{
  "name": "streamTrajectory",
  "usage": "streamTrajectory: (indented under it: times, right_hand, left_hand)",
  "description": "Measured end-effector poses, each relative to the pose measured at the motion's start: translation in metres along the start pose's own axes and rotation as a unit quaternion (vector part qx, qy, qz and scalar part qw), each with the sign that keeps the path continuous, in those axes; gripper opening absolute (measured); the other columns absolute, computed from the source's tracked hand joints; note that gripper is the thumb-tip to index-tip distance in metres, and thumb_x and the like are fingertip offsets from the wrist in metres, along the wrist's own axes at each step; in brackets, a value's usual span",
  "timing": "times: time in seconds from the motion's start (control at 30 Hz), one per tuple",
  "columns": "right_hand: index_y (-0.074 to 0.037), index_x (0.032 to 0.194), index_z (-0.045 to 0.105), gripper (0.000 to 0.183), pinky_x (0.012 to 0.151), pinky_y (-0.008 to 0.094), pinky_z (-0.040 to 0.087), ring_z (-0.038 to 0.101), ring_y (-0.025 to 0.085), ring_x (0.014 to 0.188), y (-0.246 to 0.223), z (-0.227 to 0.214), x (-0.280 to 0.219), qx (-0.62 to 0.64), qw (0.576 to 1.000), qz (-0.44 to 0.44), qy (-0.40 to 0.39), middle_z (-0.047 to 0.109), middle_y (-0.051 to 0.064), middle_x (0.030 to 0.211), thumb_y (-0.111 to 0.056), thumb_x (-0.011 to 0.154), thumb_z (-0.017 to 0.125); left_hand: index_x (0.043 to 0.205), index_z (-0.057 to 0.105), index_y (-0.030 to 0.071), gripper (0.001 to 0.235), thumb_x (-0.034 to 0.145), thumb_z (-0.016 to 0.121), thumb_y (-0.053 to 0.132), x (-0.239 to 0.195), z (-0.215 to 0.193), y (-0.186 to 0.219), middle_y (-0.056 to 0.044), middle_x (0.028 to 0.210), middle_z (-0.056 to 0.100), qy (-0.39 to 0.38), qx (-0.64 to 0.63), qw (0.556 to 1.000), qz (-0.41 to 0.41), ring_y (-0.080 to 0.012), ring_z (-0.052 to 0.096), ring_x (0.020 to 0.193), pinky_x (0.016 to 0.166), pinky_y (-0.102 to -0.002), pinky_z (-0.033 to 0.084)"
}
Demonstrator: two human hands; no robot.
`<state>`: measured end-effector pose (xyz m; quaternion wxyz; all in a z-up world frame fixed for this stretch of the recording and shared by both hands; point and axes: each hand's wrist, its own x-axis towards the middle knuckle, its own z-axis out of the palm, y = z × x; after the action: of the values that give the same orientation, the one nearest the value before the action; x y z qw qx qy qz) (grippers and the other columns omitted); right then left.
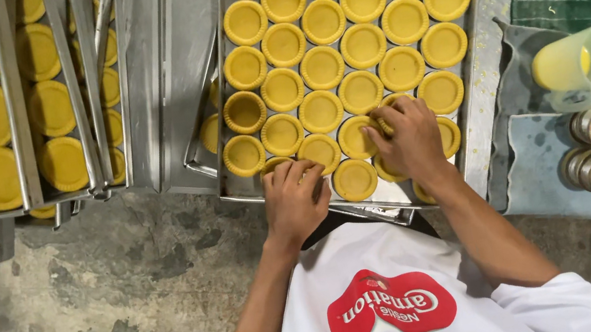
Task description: The person fills small pastry shells with a liquid yellow filling using a plastic pitcher, then refills the pitcher from a large metal pot using a ladle.
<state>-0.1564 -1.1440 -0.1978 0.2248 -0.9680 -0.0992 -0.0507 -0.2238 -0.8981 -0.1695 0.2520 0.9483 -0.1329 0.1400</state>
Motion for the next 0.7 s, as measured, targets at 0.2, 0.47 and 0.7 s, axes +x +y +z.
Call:
streamTrajectory:
  times: [0.2, 0.47, 0.7]
  right_hand:
    - [-0.022, 0.100, 0.078, 0.028, 0.078, 0.045, 0.048, 0.060, 0.030, 0.089, 0.008, 0.008, 0.008, 0.002, 0.998, 0.046, -0.041, 0.058, 0.002, 0.086, -0.046, 0.088, 0.084]
    - [-0.013, 0.092, 0.074, 0.022, 0.082, 0.042, 0.050, 0.062, 0.029, 0.083, 0.003, -0.005, 0.015, 0.153, 0.981, 0.109, -0.045, 0.058, 0.004, 0.076, -0.027, 0.084, 0.089]
    - [-0.013, 0.092, 0.076, 0.024, 0.084, 0.042, 0.050, 0.062, 0.028, 0.085, -0.001, -0.004, 0.016, 0.150, 0.982, 0.104, -0.049, 0.059, 0.004, 0.075, -0.029, 0.083, 0.091]
  left_hand:
    - [0.109, 0.078, 0.017, 0.025, 0.084, 0.077, 0.021, -0.006, 0.005, -0.010, -0.002, 0.105, 0.068, -0.069, 0.034, 0.995, 0.056, -0.0244, 0.061, 0.107, 0.085, -0.039, 0.042]
    - [0.106, 0.074, 0.020, 0.015, 0.090, 0.074, 0.022, -0.009, 0.011, -0.012, 0.002, 0.099, 0.063, -0.071, 0.038, 0.995, 0.051, -0.0228, 0.059, 0.101, 0.082, -0.039, 0.041]
    - [0.100, 0.074, 0.020, 0.013, 0.088, 0.076, 0.023, -0.005, 0.009, -0.010, 0.002, 0.095, 0.062, -0.073, 0.034, 0.996, 0.046, -0.0221, 0.060, 0.100, 0.081, -0.039, 0.042]
